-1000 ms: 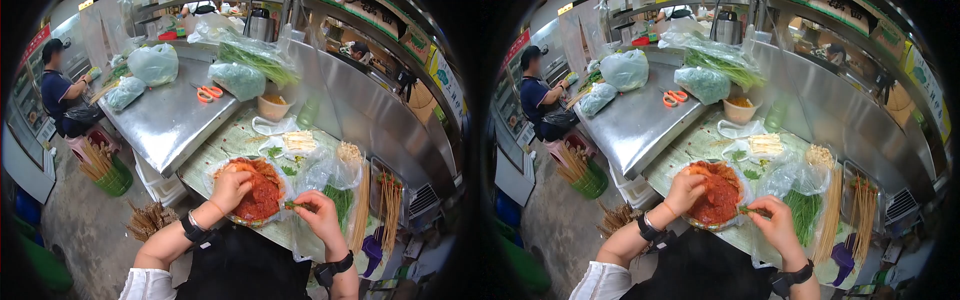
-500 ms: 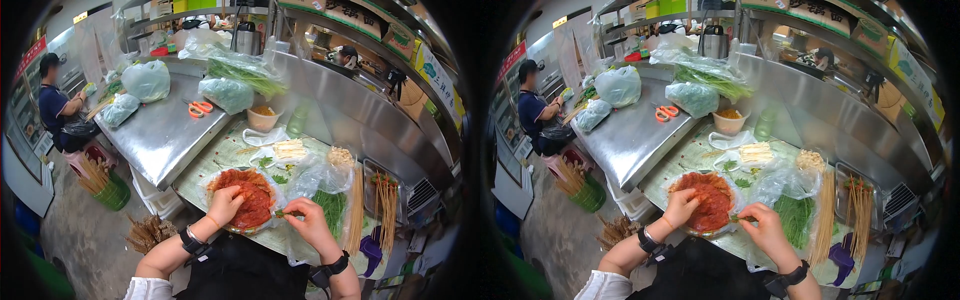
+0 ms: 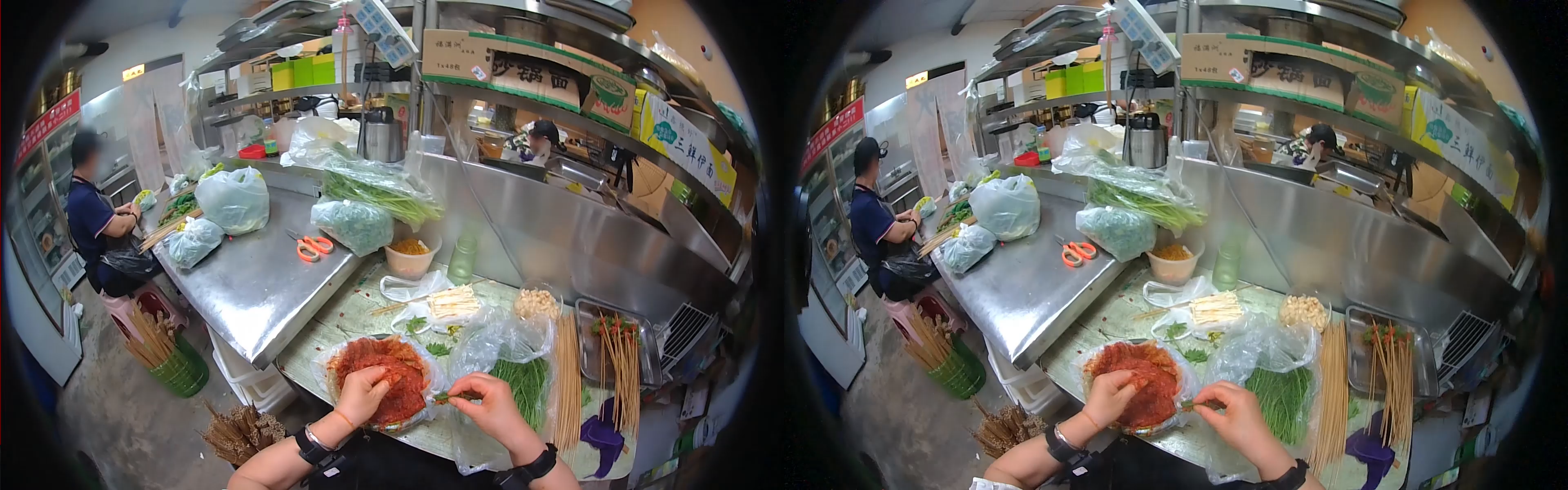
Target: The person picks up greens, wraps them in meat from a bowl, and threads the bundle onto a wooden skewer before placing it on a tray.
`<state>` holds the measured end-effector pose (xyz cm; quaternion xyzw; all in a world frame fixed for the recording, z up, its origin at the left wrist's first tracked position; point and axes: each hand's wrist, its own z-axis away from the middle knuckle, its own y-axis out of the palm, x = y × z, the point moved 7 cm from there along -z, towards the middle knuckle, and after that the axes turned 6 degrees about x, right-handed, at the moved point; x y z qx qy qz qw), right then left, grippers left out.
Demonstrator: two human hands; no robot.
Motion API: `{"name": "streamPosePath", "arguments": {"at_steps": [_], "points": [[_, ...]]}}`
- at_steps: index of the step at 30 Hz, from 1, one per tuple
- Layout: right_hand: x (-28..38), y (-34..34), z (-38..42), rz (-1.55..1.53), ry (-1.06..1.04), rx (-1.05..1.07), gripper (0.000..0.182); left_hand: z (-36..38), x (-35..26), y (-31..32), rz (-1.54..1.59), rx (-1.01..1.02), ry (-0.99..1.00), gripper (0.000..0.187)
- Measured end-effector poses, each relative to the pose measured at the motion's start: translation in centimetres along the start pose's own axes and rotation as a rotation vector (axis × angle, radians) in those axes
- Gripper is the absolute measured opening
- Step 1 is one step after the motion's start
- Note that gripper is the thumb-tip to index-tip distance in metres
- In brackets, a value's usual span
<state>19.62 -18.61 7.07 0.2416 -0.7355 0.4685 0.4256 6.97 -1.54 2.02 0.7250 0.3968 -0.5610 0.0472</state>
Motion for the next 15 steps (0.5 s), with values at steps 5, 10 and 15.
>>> {"name": "streamPosePath", "arguments": {"at_steps": [5, 10, 15], "points": [[0.5, -0.7, -0.6, 0.005, -0.007, 0.006, 0.012, -0.2, -2.7, -1.2, -0.311, -0.158, 0.265, 0.011], [1.9, -0.8, -1.2, -0.148, -0.045, 0.001, 0.011, -0.1, 1.5, 0.8, 0.51, 0.133, -0.362, 0.023], [1.3, 2.7, -1.9, -0.349, 0.017, 0.074, 0.01, 1.4, 2.1, 3.1, 0.964, 0.262, -0.478, 0.038]]}}
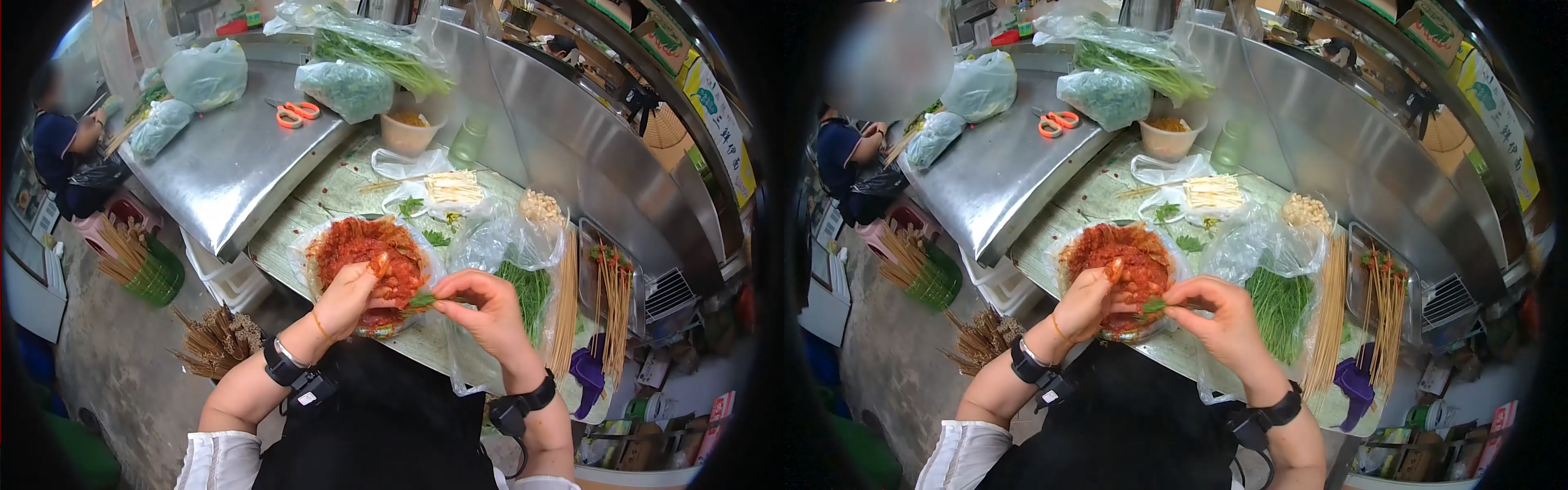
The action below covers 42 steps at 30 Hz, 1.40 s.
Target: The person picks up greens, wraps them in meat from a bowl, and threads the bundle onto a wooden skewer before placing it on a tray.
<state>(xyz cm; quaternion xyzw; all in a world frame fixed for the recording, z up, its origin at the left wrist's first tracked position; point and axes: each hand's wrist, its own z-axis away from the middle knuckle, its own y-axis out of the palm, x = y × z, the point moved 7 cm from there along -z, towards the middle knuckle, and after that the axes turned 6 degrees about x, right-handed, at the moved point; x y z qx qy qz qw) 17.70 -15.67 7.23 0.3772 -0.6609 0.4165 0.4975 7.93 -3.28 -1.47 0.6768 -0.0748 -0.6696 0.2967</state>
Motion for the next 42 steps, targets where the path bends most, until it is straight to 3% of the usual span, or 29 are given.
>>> {"name": "streamPosePath", "arguments": {"at_steps": [2, 4, 6, 13, 14, 16, 18, 21, 22, 24, 25, 27, 30, 31, 34, 39, 41, 42], "points": [[-0.1, 0.9, -0.7, -0.007, -0.048, 0.018, 0.01, 0.4, -0.4, 1.3, 0.042, 0.06, 0.0, 0.038], [0.5, 1.4, -1.3, 0.217, -0.134, -0.001, 0.01, 0.9, -0.5, 1.7, 0.091, 0.071, -0.049, 0.03], [0.3, 1.4, -1.6, 0.269, -0.138, -0.018, 0.01, 1.1, -1.1, 2.1, -0.068, 0.072, 0.008, 0.024], [-0.2, 1.5, -1.1, 0.432, -0.211, -0.04, 0.013, 1.2, -0.2, 1.7, 0.0, -0.011, -0.005, 0.019], [-0.1, 0.7, -0.8, 0.447, -0.199, -0.064, 0.013, 1.2, -0.5, 1.2, -0.173, -0.052, 0.049, 0.02], [-0.2, -3.1, 0.9, 0.356, -0.045, -0.201, 0.016, 1.0, -1.0, 0.5, -0.436, -0.107, 0.09, 0.024], [-3.5, -9.9, 4.0, 0.167, 0.13, -0.446, 0.013, 1.1, -1.3, -0.2, -0.483, -0.169, 0.154, 0.027], [-5.8, -20.0, 8.3, 0.486, 0.306, -0.698, 0.012, 1.3, -1.1, -0.8, -0.346, -0.201, 0.159, 0.027], [-7.1, -22.3, 9.4, 0.495, 0.307, -0.716, 0.012, 1.2, -1.4, -0.8, -0.394, -0.206, 0.186, 0.026], [-9.6, -25.8, 10.8, 0.902, 0.533, -0.671, 0.018, 1.1, -1.4, -0.9, -0.426, -0.201, 0.198, 0.026], [-10.5, -26.7, 11.0, 0.908, 0.533, -0.684, 0.018, 1.1, -1.4, -0.9, -0.465, -0.215, 0.203, 0.025], [-13.7, -27.8, 11.0, 1.253, 0.828, -0.47, 0.023, 1.2, -1.4, -0.4, -0.437, -0.227, 0.207, 0.025], [-15.9, -29.6, 11.6, 1.197, 0.866, -0.536, 0.025, 1.5, -1.3, -0.9, -0.431, -0.248, 0.209, 0.024], [-14.9, -28.9, 11.6, 0.986, 0.976, -0.512, 0.022, 1.6, -1.3, -1.1, -0.396, -0.255, 0.197, 0.024], [-14.3, -29.1, 12.6, 0.754, 1.034, -0.557, 0.018, 1.7, -1.5, -1.1, -0.34, -0.259, 0.189, 0.023], [-14.1, -29.5, 13.6, 0.645, 0.887, -0.602, 0.017, 1.7, -1.7, -0.7, -0.217, -0.27, 0.181, 0.023], [-11.1, -29.3, 12.6, 0.962, 0.709, -0.615, 0.017, 1.7, -1.6, -0.9, -0.186, -0.242, 0.206, 0.022], [-9.7, -28.9, 12.4, 0.964, 0.707, -0.612, 0.017, 1.7, -1.6, -1.1, -0.184, -0.244, 0.207, 0.022]]}}
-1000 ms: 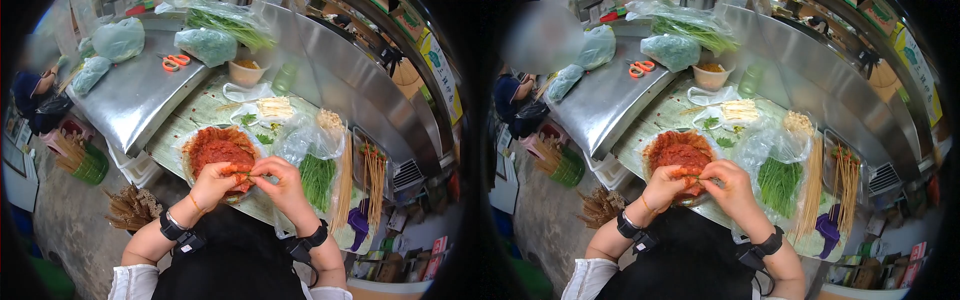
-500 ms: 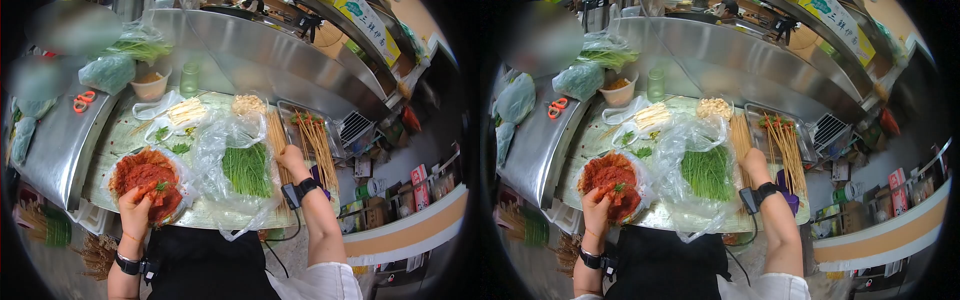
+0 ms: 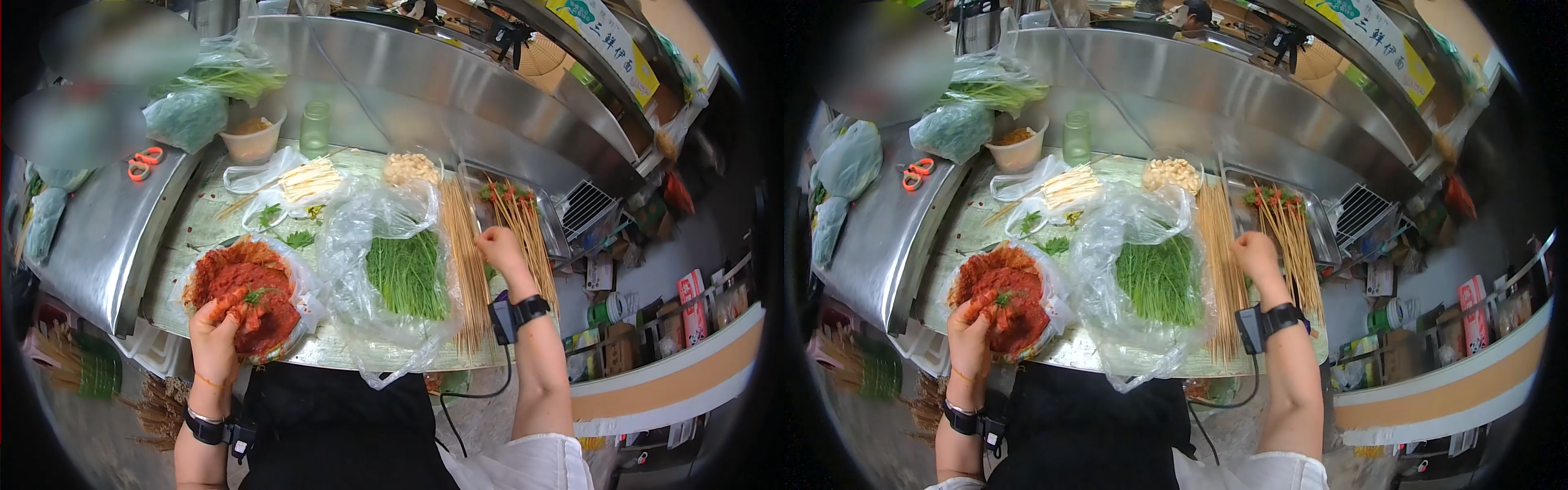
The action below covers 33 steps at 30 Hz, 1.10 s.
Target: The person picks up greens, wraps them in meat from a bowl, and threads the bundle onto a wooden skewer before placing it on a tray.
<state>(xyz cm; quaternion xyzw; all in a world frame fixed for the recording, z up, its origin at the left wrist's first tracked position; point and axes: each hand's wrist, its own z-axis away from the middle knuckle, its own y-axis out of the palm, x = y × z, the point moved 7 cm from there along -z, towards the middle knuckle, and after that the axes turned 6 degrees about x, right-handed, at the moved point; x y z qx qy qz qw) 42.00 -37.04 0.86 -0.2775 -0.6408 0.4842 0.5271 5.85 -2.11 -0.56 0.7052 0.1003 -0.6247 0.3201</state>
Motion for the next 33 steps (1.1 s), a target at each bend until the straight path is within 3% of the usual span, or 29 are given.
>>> {"name": "streamPosePath", "arguments": {"at_steps": [2, 4, 5, 7, 12, 18, 20, 25, 29, 33], "points": [[2.0, -3.3, 2.1, -0.589, 0.015, 0.047, 0.013, 0.1, 0.3, -0.6, 0.075, -0.046, -0.019, 0.023], [5.5, -5.7, 4.6, -0.934, -0.066, 0.053, 0.008, -0.1, 0.3, -0.4, 0.153, -0.075, -0.031, 0.025], [7.0, -5.6, 5.7, -0.935, -0.071, 0.075, 0.008, -0.1, 0.3, -0.3, 0.23, -0.102, -0.041, 0.026], [10.8, -4.3, 8.0, -1.215, -0.184, 0.058, 0.012, -0.6, 0.3, 0.9, 0.275, -0.053, -0.019, 0.032], [19.5, 2.8, 13.5, -1.367, -0.309, 0.217, 0.016, -1.6, 0.5, 2.7, 0.489, -0.06, -0.018, 0.027], [23.9, 7.8, 17.4, -1.428, -0.337, 0.322, 0.016, -1.3, 0.3, 1.7, 0.523, -0.082, 0.001, 0.025], [25.1, 8.7, 18.4, -1.49, -0.428, 0.55, 0.017, -1.1, 0.5, 1.3, 0.438, -0.079, -0.017, 0.026], [26.5, 9.3, 19.6, -1.268, -0.43, 0.784, 0.023, -0.4, -0.1, 1.0, 0.208, 0.013, 0.005, 0.029], [24.7, 6.1, 15.6, -1.539, -0.44, 0.609, 0.027, 0.4, -0.4, 0.9, 0.167, 0.061, -0.018, 0.029], [24.8, 7.4, 13.3, -1.629, -0.319, 0.68, 0.024, 0.7, -0.2, 1.7, 0.038, 0.131, -0.026, 0.027]]}}
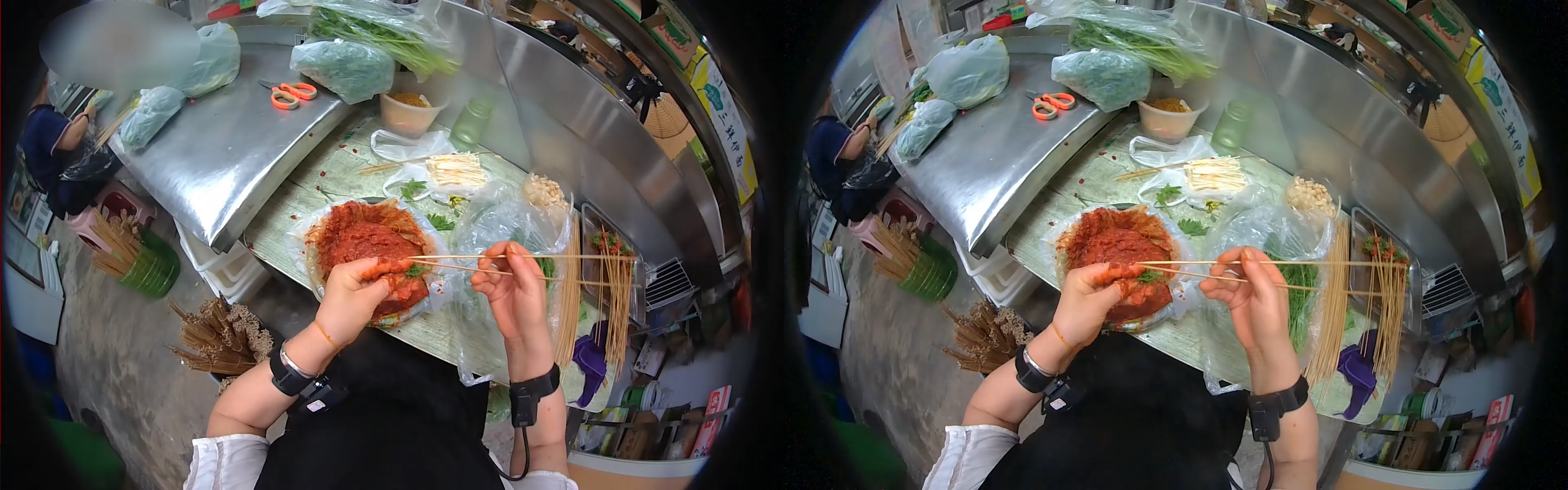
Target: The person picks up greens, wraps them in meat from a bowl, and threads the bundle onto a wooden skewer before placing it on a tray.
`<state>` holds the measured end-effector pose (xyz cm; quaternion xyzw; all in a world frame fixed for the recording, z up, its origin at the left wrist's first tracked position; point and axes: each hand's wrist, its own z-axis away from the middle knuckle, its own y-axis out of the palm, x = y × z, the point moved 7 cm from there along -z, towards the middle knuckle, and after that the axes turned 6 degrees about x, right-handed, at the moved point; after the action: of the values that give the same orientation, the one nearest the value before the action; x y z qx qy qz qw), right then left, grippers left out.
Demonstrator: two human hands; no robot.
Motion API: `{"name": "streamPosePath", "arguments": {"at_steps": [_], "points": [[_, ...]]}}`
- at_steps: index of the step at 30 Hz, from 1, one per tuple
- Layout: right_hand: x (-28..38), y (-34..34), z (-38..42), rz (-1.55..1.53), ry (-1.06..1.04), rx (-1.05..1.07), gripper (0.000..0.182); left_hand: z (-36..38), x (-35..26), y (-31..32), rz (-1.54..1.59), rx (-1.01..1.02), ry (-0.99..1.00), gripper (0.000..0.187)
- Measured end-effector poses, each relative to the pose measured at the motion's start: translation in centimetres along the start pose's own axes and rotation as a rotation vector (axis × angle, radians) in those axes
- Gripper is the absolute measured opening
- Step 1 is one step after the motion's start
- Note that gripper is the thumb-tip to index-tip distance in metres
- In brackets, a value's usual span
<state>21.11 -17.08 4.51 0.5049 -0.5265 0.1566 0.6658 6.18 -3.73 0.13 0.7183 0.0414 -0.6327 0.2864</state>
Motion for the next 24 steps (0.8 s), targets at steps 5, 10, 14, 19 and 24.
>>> {"name": "streamPosePath", "arguments": {"at_steps": [5, 10, 14, 19, 24], "points": [[-1.3, -0.6, -0.8, -0.037, 0.067, 0.052, 0.024, 0.2, 0.2, 0.2, -0.137, 0.056, 0.013, 0.027], [-1.5, -1.0, -0.7, -0.017, 0.104, 0.057, 0.025, 0.1, -0.3, 0.6, -0.143, 0.086, 0.067, 0.027], [-1.1, -1.2, -0.6, 0.048, 0.118, 0.038, 0.025, 0.1, -0.6, 1.1, 0.042, 0.029, 0.047, 0.031], [-0.5, -1.1, -0.3, 0.126, 0.112, 0.02, 0.024, 0.1, 0.7, 0.7, 0.107, 0.04, -0.052, 0.037], [-0.1, -0.8, -0.4, 0.222, 0.089, 0.054, 0.024, 0.4, 0.4, 0.8, 0.342, 0.074, -0.157, 0.032]]}}
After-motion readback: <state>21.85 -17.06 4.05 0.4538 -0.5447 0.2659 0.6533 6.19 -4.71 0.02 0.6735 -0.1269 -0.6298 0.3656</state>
